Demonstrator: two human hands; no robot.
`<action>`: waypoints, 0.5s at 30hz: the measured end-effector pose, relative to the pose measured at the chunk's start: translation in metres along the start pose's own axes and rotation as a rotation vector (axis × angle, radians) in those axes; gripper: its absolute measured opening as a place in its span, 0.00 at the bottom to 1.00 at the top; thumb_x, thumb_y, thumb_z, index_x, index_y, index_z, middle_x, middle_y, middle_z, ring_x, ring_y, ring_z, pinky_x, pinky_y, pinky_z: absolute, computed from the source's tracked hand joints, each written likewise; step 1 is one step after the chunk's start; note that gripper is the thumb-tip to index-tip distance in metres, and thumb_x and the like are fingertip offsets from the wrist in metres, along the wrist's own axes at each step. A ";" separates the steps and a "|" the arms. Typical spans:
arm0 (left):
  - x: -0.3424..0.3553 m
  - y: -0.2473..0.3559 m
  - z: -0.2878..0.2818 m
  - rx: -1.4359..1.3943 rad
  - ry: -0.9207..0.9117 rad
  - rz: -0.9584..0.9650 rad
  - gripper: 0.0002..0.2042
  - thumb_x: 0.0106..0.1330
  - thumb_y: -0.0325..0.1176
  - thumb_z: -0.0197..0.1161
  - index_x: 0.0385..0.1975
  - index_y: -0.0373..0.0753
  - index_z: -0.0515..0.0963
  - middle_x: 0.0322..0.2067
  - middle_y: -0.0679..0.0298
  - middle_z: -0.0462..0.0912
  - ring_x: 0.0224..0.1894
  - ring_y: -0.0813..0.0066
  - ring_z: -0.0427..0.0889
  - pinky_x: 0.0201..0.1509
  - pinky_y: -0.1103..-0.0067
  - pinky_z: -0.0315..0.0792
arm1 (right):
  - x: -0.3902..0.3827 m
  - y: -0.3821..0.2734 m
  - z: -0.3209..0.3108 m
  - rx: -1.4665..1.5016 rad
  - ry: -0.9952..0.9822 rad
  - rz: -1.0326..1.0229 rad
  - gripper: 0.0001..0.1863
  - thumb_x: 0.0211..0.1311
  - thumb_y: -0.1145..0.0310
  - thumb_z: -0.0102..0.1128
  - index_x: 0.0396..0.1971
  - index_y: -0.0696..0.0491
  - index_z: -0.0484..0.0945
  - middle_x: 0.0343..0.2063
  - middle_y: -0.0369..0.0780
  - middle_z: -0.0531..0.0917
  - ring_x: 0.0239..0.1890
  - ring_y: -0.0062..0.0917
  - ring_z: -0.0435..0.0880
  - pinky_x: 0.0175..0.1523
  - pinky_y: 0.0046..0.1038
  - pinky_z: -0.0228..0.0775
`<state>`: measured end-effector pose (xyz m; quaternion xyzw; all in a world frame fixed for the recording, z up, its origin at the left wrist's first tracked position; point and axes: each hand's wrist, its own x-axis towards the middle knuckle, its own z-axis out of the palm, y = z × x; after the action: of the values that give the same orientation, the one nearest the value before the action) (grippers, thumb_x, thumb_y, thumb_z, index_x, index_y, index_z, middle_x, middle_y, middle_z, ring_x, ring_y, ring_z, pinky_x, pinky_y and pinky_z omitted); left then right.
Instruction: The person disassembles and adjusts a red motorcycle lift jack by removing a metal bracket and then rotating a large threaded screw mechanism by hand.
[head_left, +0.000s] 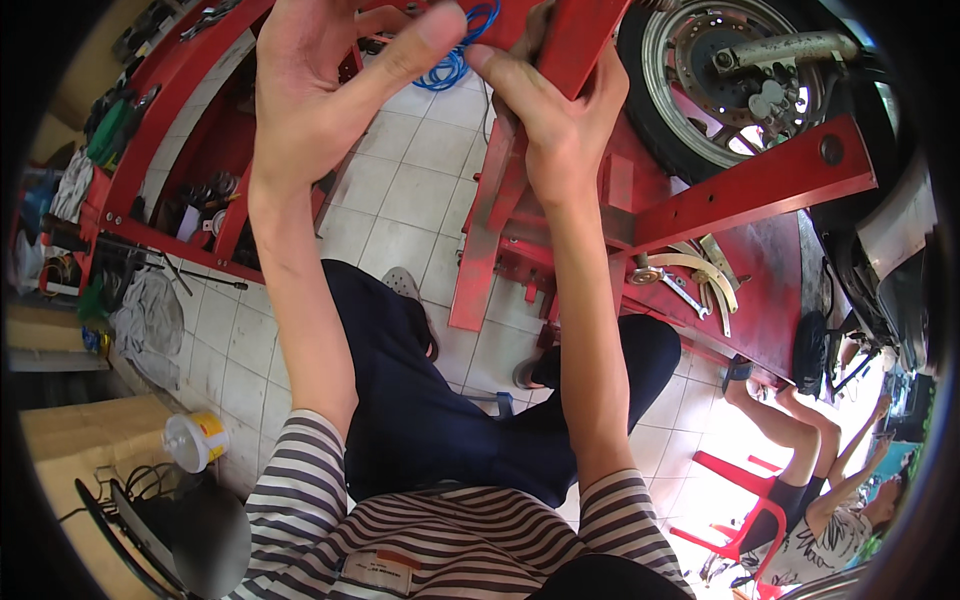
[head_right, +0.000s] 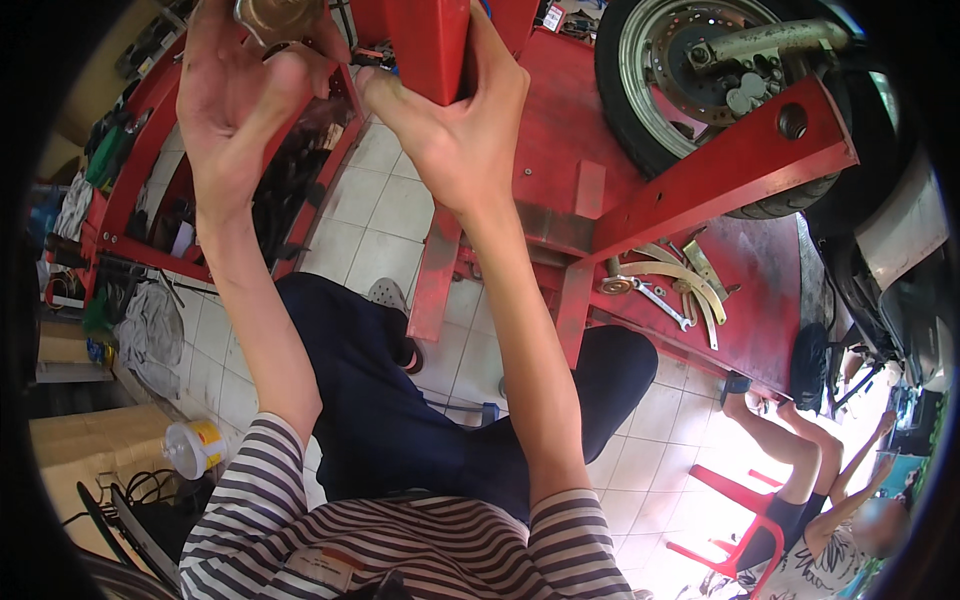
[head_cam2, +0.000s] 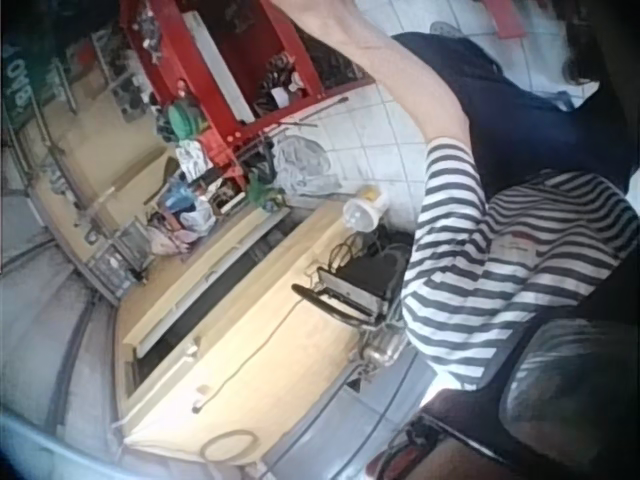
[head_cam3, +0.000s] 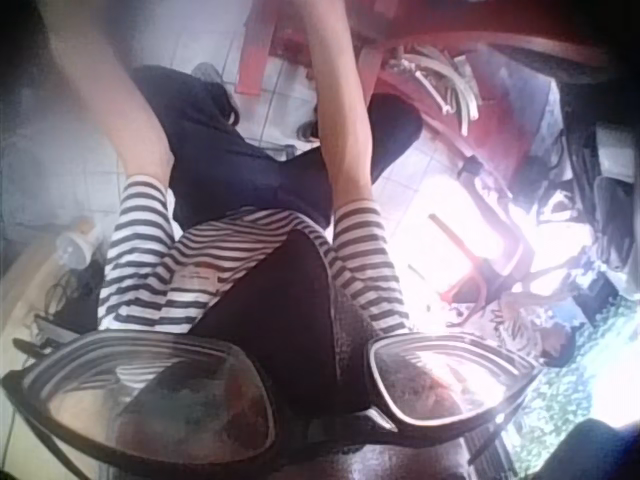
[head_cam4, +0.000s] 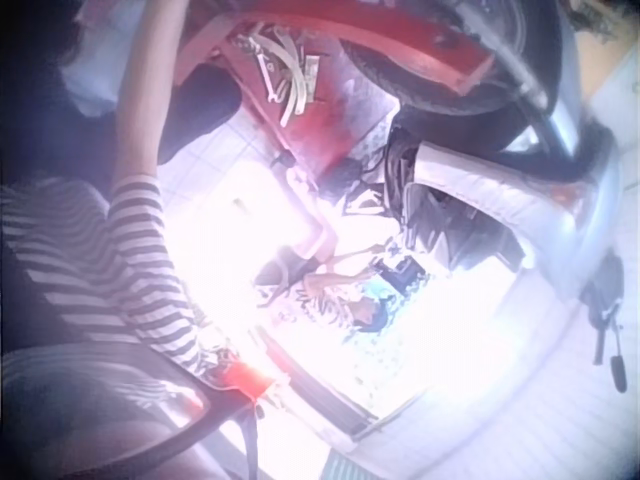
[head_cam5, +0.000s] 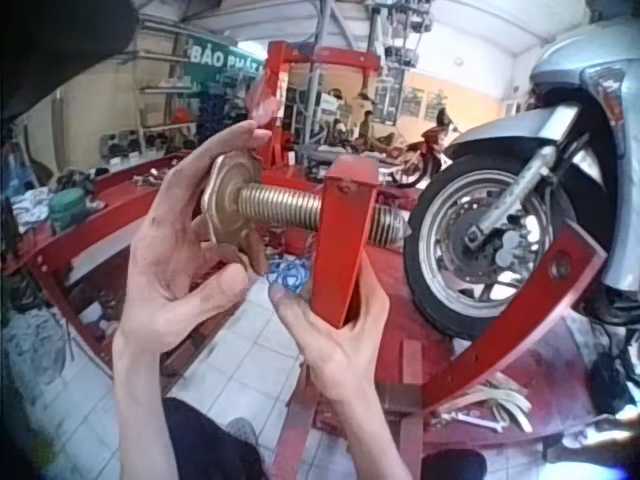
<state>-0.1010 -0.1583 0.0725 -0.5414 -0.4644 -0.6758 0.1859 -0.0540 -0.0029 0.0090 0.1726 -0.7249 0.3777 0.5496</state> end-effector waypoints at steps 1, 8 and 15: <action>-0.002 0.001 -0.002 0.046 -0.011 0.003 0.33 0.63 0.28 0.63 0.68 0.34 0.58 0.62 0.56 0.67 0.54 0.73 0.75 0.42 0.81 0.78 | -0.002 0.002 0.003 0.014 0.015 -0.015 0.20 0.48 0.71 0.72 0.40 0.59 0.75 0.25 0.29 0.71 0.27 0.12 0.66 0.33 0.18 0.60; 0.004 0.027 -0.014 0.209 -0.102 -0.113 0.32 0.63 0.27 0.65 0.66 0.32 0.59 0.56 0.53 0.76 0.27 0.77 0.83 0.24 0.83 0.78 | 0.006 -0.036 0.000 0.314 0.028 0.487 0.17 0.50 0.72 0.71 0.39 0.58 0.74 0.24 0.28 0.70 0.26 0.13 0.66 0.32 0.18 0.59; 0.001 0.008 -0.023 0.244 -0.111 0.015 0.37 0.60 0.37 0.66 0.67 0.33 0.57 0.57 0.53 0.69 0.45 0.70 0.80 0.34 0.82 0.78 | 0.011 -0.044 0.001 0.358 0.017 0.485 0.22 0.46 0.70 0.70 0.42 0.62 0.75 0.26 0.35 0.79 0.29 0.16 0.75 0.40 0.23 0.70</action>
<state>-0.1082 -0.1809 0.0766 -0.5545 -0.5487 -0.5820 0.2294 -0.0289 -0.0304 0.0353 0.0854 -0.6621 0.6213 0.4102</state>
